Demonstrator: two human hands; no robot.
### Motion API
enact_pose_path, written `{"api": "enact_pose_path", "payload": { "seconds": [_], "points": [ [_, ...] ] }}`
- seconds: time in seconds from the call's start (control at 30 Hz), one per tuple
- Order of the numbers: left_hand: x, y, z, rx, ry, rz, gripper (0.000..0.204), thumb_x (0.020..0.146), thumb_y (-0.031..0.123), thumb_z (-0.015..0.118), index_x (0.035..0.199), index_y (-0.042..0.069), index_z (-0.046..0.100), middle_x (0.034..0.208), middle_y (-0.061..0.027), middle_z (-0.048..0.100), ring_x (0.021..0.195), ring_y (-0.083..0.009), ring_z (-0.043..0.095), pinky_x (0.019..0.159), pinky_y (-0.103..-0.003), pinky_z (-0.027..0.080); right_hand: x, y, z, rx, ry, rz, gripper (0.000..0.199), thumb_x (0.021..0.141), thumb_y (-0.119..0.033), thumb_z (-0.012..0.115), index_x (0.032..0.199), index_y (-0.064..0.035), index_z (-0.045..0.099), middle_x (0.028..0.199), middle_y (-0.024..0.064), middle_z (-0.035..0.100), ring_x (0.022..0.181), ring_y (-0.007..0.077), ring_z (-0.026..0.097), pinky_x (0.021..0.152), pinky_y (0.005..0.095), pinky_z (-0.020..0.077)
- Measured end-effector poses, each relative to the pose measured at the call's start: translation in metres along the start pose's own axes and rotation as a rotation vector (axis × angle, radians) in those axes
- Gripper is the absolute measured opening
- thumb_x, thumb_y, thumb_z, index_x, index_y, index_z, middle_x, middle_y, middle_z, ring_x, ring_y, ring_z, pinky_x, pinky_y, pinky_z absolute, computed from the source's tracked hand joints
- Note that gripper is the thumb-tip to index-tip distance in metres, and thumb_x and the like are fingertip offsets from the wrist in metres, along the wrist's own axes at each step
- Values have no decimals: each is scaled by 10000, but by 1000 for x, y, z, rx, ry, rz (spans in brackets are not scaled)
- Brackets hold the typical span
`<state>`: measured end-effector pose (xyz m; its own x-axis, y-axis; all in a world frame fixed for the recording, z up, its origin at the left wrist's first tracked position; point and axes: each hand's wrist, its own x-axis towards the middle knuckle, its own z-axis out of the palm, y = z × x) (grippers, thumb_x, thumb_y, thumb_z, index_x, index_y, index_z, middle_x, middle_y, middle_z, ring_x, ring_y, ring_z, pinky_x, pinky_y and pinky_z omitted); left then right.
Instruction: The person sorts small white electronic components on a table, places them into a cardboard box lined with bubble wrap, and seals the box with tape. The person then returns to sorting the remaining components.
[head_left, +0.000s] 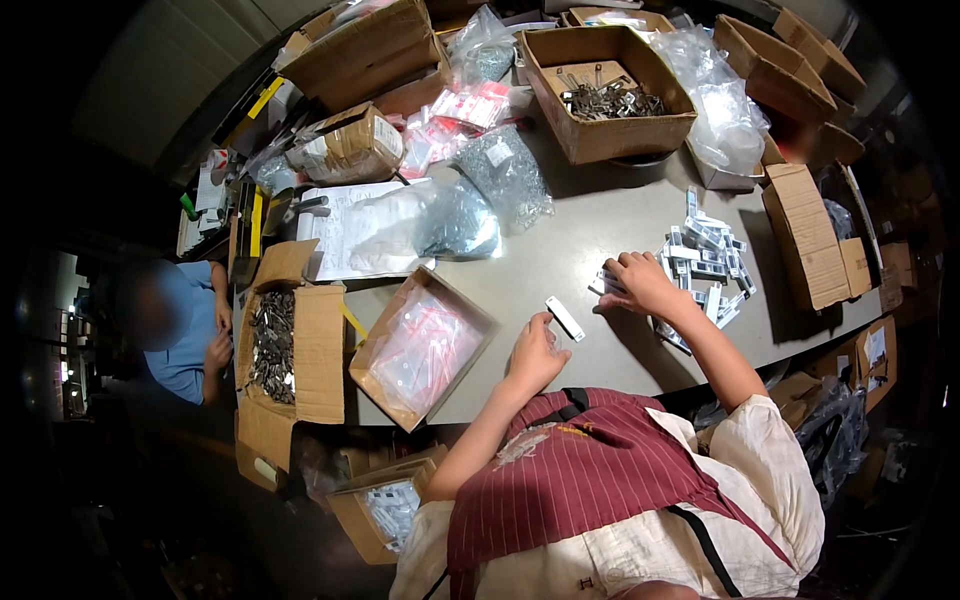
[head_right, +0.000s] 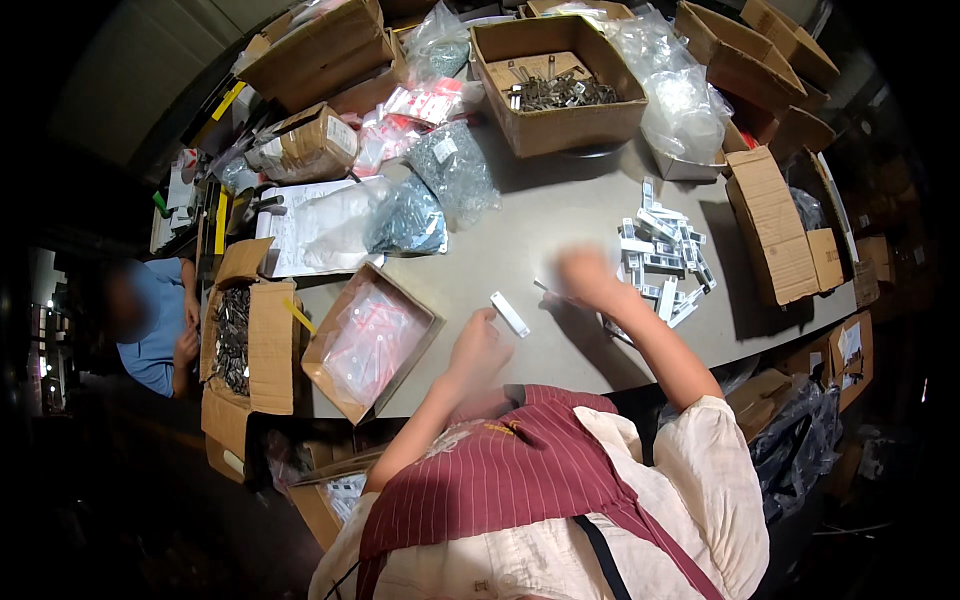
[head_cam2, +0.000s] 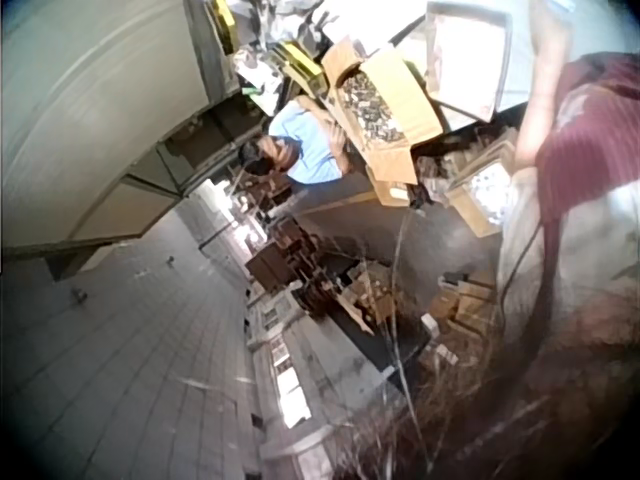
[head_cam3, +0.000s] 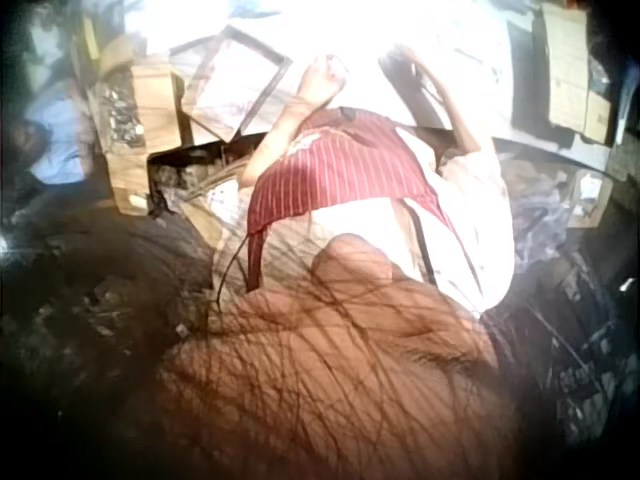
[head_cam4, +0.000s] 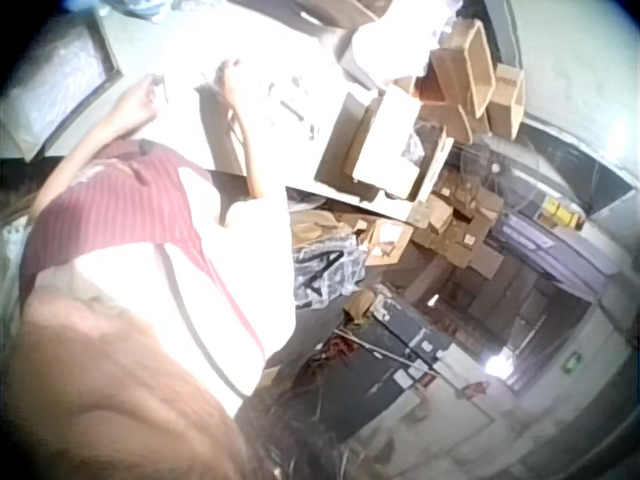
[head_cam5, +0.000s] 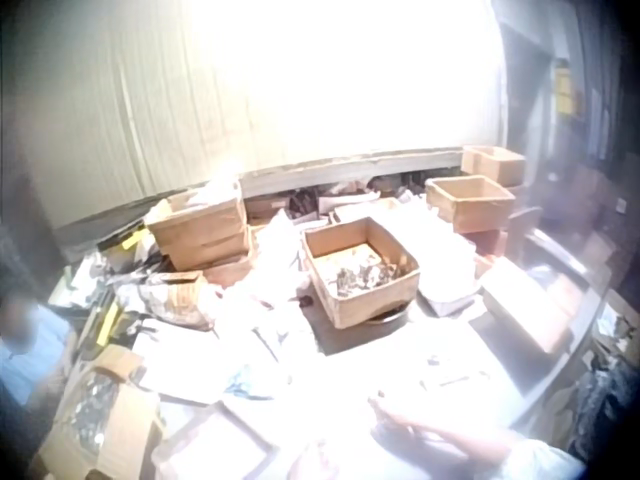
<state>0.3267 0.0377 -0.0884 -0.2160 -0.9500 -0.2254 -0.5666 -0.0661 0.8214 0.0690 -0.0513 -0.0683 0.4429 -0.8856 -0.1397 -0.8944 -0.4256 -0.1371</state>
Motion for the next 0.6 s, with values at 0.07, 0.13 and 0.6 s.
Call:
{"api": "enact_pose_path", "payload": {
  "seconds": [0.07, 0.13, 0.6],
  "points": [
    [0, 1, 2, 30, -24, 53, 680, 709, 97, 817, 1287, -32, 483, 1015, -164, 595, 963, -319, 613, 868, -422, 513, -3, -1, 5, 16, 14, 3, 524, 761, -324, 779, 1159, -38, 595, 980, 144, 646, 971, 343, 623, 891, 422, 449],
    [-2, 0, 1, 50, -21, 94, 666, 716, 91, 818, 1281, -22, 485, 1013, -152, 594, 951, -302, 612, 859, -413, 517, 5, -5, 22, 18, 31, -23, 555, 741, -354, 798, 1151, -39, 595, 958, 147, 646, 966, 341, 620, 895, 418, 442],
    [-1, -8, 5, -646, 69, 30, 369, 880, 132, 756, 1176, -6, 584, 915, -65, 694, 768, -109, 640, 694, -277, 530, -3, -86, -9, 999, 75, 11, 536, 850, -313, 734, 1273, -4, 622, 889, 169, 697, 770, 230, 688, 686, 354, 545]
  ]
}}
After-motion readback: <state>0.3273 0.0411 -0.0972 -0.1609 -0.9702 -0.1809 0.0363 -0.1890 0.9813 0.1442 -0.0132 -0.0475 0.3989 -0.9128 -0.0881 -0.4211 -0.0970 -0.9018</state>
